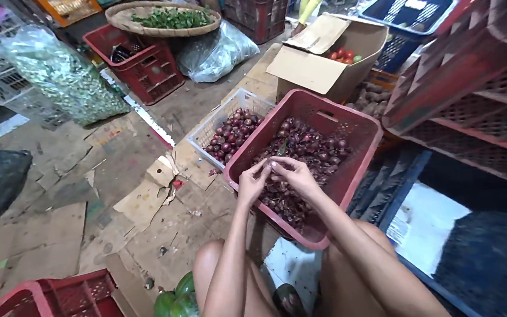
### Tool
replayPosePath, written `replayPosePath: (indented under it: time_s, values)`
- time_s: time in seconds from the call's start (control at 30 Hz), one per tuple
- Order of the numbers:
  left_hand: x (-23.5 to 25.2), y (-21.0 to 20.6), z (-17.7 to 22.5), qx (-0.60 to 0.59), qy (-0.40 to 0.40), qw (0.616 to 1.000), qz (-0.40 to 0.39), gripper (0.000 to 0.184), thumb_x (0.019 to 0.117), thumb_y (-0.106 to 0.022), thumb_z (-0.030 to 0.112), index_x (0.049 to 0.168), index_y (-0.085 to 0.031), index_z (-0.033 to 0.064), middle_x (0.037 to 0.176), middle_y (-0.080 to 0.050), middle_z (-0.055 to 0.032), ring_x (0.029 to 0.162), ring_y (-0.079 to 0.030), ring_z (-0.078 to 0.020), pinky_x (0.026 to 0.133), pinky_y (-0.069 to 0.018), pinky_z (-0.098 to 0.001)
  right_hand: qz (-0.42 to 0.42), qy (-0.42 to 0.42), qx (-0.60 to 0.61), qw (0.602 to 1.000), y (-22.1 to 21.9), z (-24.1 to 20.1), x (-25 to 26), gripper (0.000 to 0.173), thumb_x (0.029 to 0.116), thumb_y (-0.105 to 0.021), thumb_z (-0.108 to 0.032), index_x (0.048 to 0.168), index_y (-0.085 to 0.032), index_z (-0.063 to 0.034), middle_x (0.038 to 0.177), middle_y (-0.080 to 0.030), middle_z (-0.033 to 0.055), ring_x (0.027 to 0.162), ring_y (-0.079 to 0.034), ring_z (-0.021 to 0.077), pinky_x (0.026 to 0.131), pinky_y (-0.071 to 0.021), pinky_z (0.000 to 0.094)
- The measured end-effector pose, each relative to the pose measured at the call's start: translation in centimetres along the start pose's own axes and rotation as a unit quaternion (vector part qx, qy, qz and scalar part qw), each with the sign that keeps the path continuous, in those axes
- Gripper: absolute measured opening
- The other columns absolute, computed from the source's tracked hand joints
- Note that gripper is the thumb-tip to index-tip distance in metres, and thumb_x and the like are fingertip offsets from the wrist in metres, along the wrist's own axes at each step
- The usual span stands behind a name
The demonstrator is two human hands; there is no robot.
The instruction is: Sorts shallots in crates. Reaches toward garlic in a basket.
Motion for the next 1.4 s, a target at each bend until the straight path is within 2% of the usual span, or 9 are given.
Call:
replayPosePath:
  time_s: [0.2,0.37,0.5,0.6,0.9,1.07,1.27,1.33,1.4]
  values:
    - [0.0,1.0,-0.6,-0.024,-0.024,0.991,0.131,0.019,0.1038,-0.057,0.009,0.109,-0.075,0.0056,0.099,-0.075,-0.0051,0.088,-0.071,-0.0122,0.083,-0.0597,-0.0335,-0.048,0.043,-0.043,0.997,-0.9,-0.7,-0.6,0.035,0.0953,-0.075,-0.016,0.129,-0.070,-0.0063,0.120,-0.073,0.0099,0.094,-0.075,0.0195,0.086,-0.0649,0.0356]
    - [-0.3,1.6,0.1,0.010,-0.028,0.982,0.185,0.016,0.1037,-0.059,0.010,0.114,-0.071,0.0057,0.097,-0.073,-0.0055,0.082,-0.070,-0.0110,0.078,-0.0594,-0.0308,-0.104,-0.021,0.106,0.989,-2.0,0.0,-0.3,0.036,0.1053,-0.059,-0.015,0.138,-0.059,0.0007,0.125,-0.069,0.0182,0.105,-0.073,0.0292,0.094,-0.0620,0.0413]
    - [-0.2,1.5,1.7,-0.003,-0.033,0.995,0.091,0.030,0.1096,-0.046,0.018,0.130,-0.066,0.0116,0.118,-0.070,-0.0042,0.102,-0.068,-0.0134,0.091,-0.0574,-0.0363,-0.083,-0.063,0.199,0.974,-1.2,0.1,0.3,0.034,0.1095,-0.048,-0.017,0.136,-0.058,0.0026,0.121,-0.068,0.0172,0.101,-0.071,0.0257,0.091,-0.0599,0.0382]
    - [-0.3,1.0,2.9,-0.027,-0.105,0.992,0.060,0.030,0.0979,-0.068,0.010,0.128,-0.070,0.0113,0.135,-0.062,-0.0061,0.118,-0.064,-0.0187,0.096,-0.0600,-0.0381,-0.062,-0.070,0.231,0.968,-0.3,0.0,0.9,0.033,0.1094,-0.048,-0.020,0.133,-0.059,0.0001,0.119,-0.068,0.0151,0.098,-0.070,0.0231,0.090,-0.0597,0.0374]
    - [-0.4,1.5,2.0,-0.010,-0.181,0.967,0.178,0.009,0.0912,-0.072,0.001,0.099,-0.078,0.0008,0.103,-0.075,-0.0098,0.099,-0.071,-0.0162,0.092,-0.0603,-0.0321,-0.063,0.013,0.050,0.997,-0.5,0.1,0.8,0.038,0.1017,-0.066,-0.019,0.132,-0.063,0.0024,0.121,-0.071,0.0151,0.097,-0.074,0.0267,0.087,-0.0643,0.0397]
    - [-0.9,0.1,2.2,0.137,-0.128,0.963,0.193,0.013,0.1002,-0.049,0.001,0.099,-0.063,-0.0006,0.100,-0.062,-0.0119,0.096,-0.063,-0.0176,0.088,-0.0540,-0.0302,-0.098,-0.025,0.086,0.991,-1.8,1.0,0.0,0.033,0.1045,-0.060,-0.019,0.129,-0.064,0.0025,0.116,-0.072,0.0155,0.095,-0.074,0.0257,0.084,-0.0637,0.0402]
    - [-0.1,2.0,0.1,0.047,-0.037,0.979,0.195,0.015,0.1030,-0.052,0.007,0.107,-0.065,-0.0006,0.098,-0.067,-0.0104,0.089,-0.067,-0.0154,0.083,-0.0574,-0.0325,-0.054,-0.020,0.119,0.991,-0.3,1.4,1.1,0.039,0.1047,-0.040,-0.021,0.128,-0.061,0.0017,0.109,-0.070,0.0133,0.089,-0.069,0.0213,0.077,-0.0597,0.0364]
    - [-0.2,2.3,-0.2,0.010,-0.044,0.984,0.171,0.024,0.0977,-0.059,0.002,0.121,-0.064,0.0005,0.116,-0.068,-0.0133,0.106,-0.067,-0.0195,0.094,-0.0575,-0.0372,-0.020,-0.025,0.151,0.988,0.5,1.4,1.3,0.035,0.1041,-0.044,-0.020,0.126,-0.059,0.0020,0.107,-0.069,0.0136,0.089,-0.069,0.0213,0.078,-0.0591,0.0360]
    - [0.0,2.0,0.4,0.001,-0.055,0.993,0.106,0.046,0.0978,-0.060,0.006,0.144,-0.057,0.0082,0.153,-0.048,-0.0126,0.141,-0.047,-0.0242,0.116,-0.0429,-0.0432,-0.024,0.011,0.143,0.989,0.9,0.9,1.5,0.031,0.1013,-0.053,-0.013,0.129,-0.057,0.0022,0.116,-0.068,0.0166,0.100,-0.069,0.0238,0.088,-0.0583,0.0384]
Point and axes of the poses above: each hand's wrist, its own x-axis towards the middle knuckle, its own y-axis out of the back of the hand, z = x × y, the point moved 6 cm from there along x, towards the middle knuckle
